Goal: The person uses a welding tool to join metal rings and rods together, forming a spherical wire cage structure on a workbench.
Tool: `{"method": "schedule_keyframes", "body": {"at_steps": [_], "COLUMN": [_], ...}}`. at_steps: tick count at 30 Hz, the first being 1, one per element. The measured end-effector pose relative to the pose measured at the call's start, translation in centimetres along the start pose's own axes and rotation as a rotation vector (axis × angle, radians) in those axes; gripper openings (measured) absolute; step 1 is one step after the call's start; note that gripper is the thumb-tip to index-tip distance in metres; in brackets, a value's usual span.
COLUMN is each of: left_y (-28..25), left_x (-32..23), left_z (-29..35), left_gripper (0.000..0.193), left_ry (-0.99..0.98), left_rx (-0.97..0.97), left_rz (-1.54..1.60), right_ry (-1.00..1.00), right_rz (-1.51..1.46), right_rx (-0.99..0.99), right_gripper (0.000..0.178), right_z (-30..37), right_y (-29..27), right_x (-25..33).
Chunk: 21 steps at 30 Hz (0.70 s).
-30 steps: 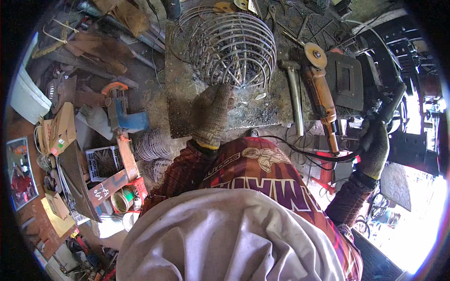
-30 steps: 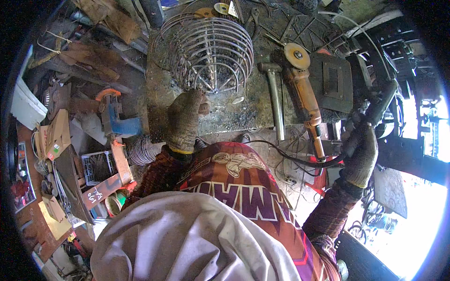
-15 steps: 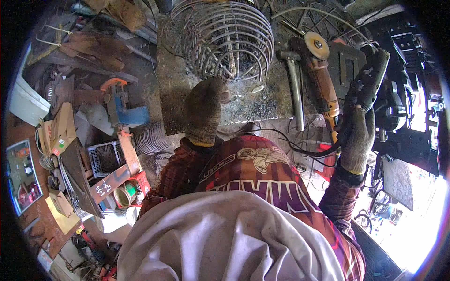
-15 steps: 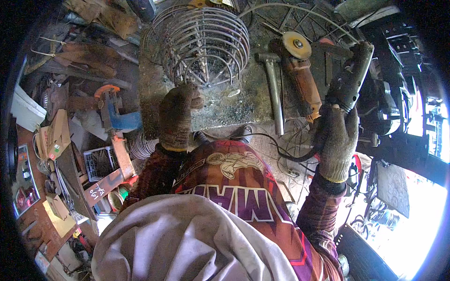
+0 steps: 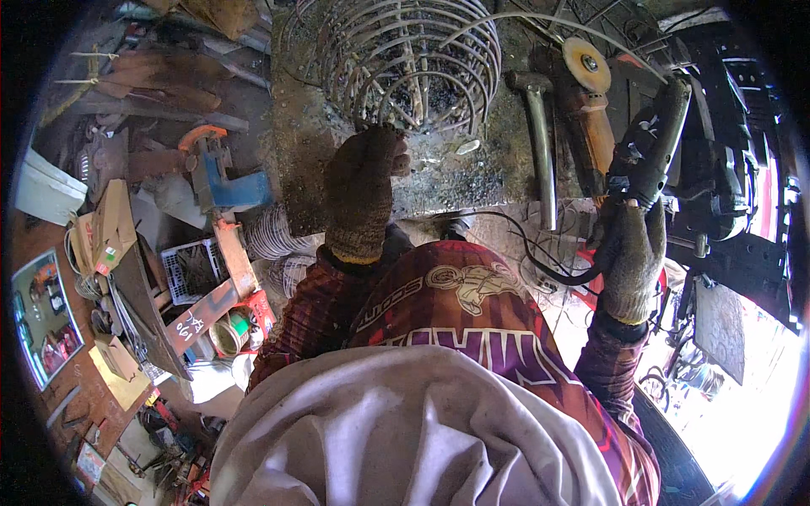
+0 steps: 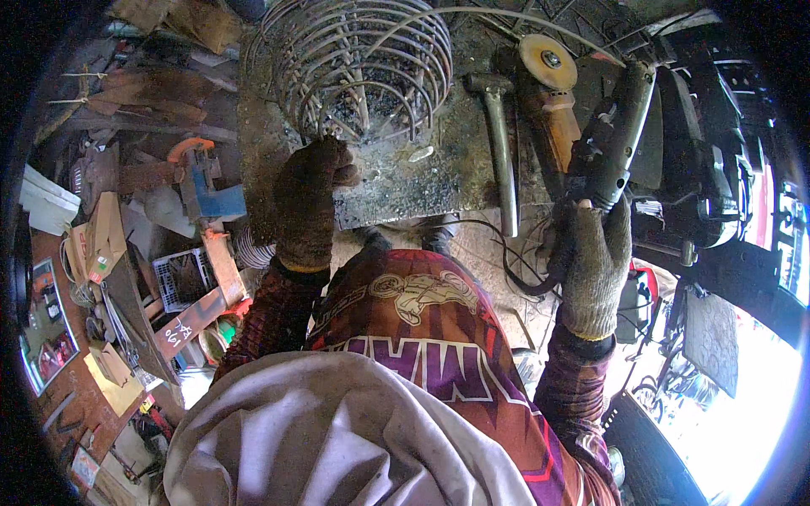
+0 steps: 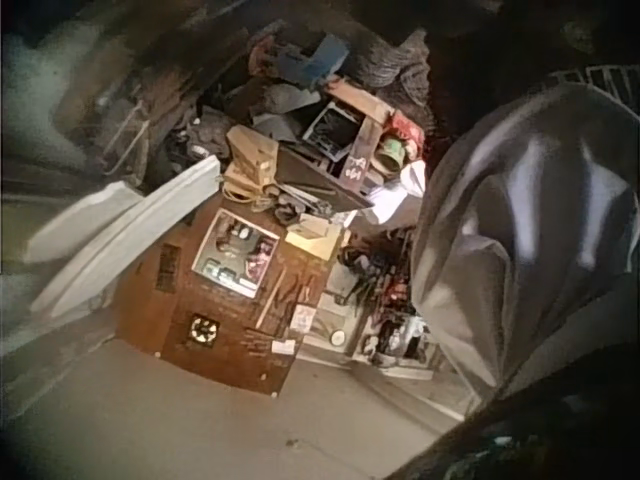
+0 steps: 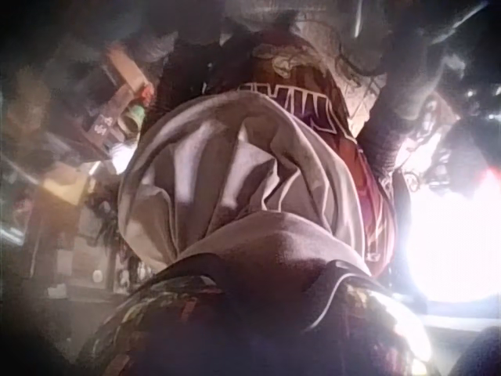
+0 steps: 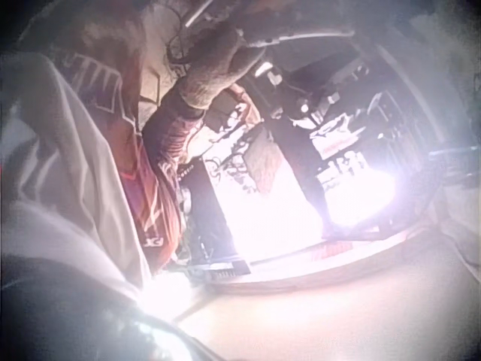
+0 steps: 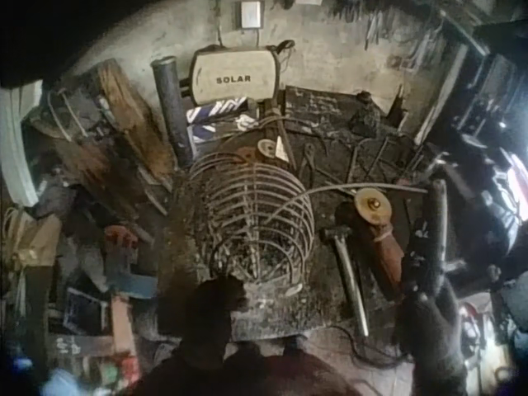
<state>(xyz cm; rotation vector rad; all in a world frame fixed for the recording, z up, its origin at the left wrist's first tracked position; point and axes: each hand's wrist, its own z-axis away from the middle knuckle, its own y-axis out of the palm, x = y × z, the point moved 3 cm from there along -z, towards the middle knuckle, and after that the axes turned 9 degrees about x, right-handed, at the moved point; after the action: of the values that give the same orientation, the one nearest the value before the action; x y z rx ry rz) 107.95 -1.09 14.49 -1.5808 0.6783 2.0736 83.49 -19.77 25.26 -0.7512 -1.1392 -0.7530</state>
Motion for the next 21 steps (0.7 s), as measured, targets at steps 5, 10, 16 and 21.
{"method": "schedule_keyframes", "body": {"at_steps": [5,10,16,21], "left_y": [-0.3,-0.5,-0.6,-0.5], "left_x": [0.5,0.7,1.1,1.0], "left_z": [-0.2,0.0,-0.2,-0.2], "left_gripper": [0.033,0.035,0.035,0.035], "left_ry": [0.027,0.026,0.043,-0.031], "left_rx": [-0.007,-0.025,0.002,-0.023], "left_rz": [-0.052,-0.069,-0.057,-0.041], "right_ry": [0.018,0.014,-0.015,-0.031], "right_rz": [0.023,-0.007,-0.006,0.023], "right_rx": [-0.046,0.008,0.028,0.045], "right_gripper": [0.027,0.025,0.027,0.028], "right_z": [-0.3,-0.4,-0.6,-0.6], "right_y": [0.6,0.2,-0.3,-0.1], "right_x": [0.0,-0.5,-1.5,-1.5]}}
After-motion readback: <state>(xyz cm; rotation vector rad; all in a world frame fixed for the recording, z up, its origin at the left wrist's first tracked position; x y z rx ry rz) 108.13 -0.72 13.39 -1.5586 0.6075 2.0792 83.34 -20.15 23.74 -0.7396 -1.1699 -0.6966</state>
